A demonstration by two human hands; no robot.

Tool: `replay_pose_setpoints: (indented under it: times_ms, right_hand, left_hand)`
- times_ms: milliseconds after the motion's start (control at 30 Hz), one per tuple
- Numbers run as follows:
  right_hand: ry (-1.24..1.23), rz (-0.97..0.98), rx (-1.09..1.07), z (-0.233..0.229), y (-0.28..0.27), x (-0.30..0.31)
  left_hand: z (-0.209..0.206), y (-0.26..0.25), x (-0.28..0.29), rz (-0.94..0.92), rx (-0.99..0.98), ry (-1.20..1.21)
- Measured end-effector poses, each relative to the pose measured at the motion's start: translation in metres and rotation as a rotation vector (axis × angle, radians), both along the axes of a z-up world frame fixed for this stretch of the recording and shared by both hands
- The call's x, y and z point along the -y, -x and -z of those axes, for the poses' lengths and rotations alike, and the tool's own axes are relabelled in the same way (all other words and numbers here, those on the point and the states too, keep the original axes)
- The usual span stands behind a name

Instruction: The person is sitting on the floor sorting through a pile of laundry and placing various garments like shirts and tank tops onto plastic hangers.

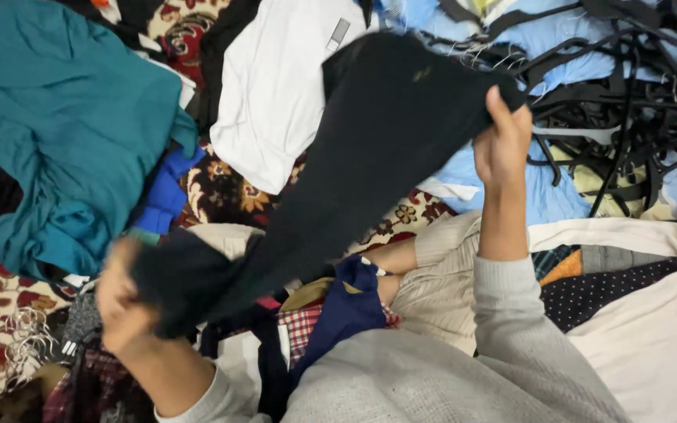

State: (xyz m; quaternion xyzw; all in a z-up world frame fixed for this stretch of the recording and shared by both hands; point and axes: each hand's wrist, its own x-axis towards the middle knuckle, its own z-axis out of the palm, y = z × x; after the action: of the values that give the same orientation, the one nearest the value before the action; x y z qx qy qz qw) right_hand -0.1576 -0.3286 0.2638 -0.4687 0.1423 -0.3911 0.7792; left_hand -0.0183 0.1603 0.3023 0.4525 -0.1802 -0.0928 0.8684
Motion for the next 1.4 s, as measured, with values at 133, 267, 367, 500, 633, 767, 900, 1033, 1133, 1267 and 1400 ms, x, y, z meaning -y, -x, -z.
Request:
replay_pose_setpoints:
  times_ms: [133,267,367,500,633,767,900,1033,1133,1267,1400]
  right_hand:
    - [-0.153,0.053,-0.203,0.069,0.033,-0.011]
    - [-0.427,0.132,-0.477,0.182,0.056,-0.022]
    - [-0.436,0.145,-0.570,0.229,0.060,-0.060]
    - [-0.480,-0.016,-0.654,0.154,0.048,-0.149]
    - [-0.440,-0.353,-0.752,0.087,0.046,-0.209]
    - [-0.444,-0.638,-0.652,0.089,0.053,-0.220]
    - [-0.473,-0.632,-0.602,0.135,0.059,-0.216]
    - [-0.423,-0.657,-0.589,0.159,0.062,-0.206]
    - [-0.401,-0.668,-0.579,0.142,0.058,-0.202]
    - [-0.353,-0.728,-0.557,0.113,0.047,-0.210]
    - [-0.453,-0.685,-0.527,0.122,0.048,-0.220]
  left_hand:
    - [-0.022,-0.002,0.000,0.936,0.296,-0.680]
    - [0.000,-0.004,0.043,0.718,0.390,-1.497]
    - [0.116,-0.037,0.093,0.454,0.434,-1.698]
    - [0.364,-0.061,0.165,0.499,0.328,-1.824]
    - [0.374,-0.043,0.214,0.532,-0.158,-1.152]
    - [0.342,-0.063,0.210,0.383,-0.398,-0.892]
    - [0.313,-0.100,0.146,0.273,-0.571,-0.686]
    - [0.285,-0.135,0.075,0.075,-0.825,-0.363]
    - [0.260,-0.147,0.057,-0.074,-0.974,-0.129]
    - [0.227,-0.144,0.028,-0.255,-1.013,0.070]
    - [0.198,-0.122,0.040,-0.434,-0.900,-0.005]
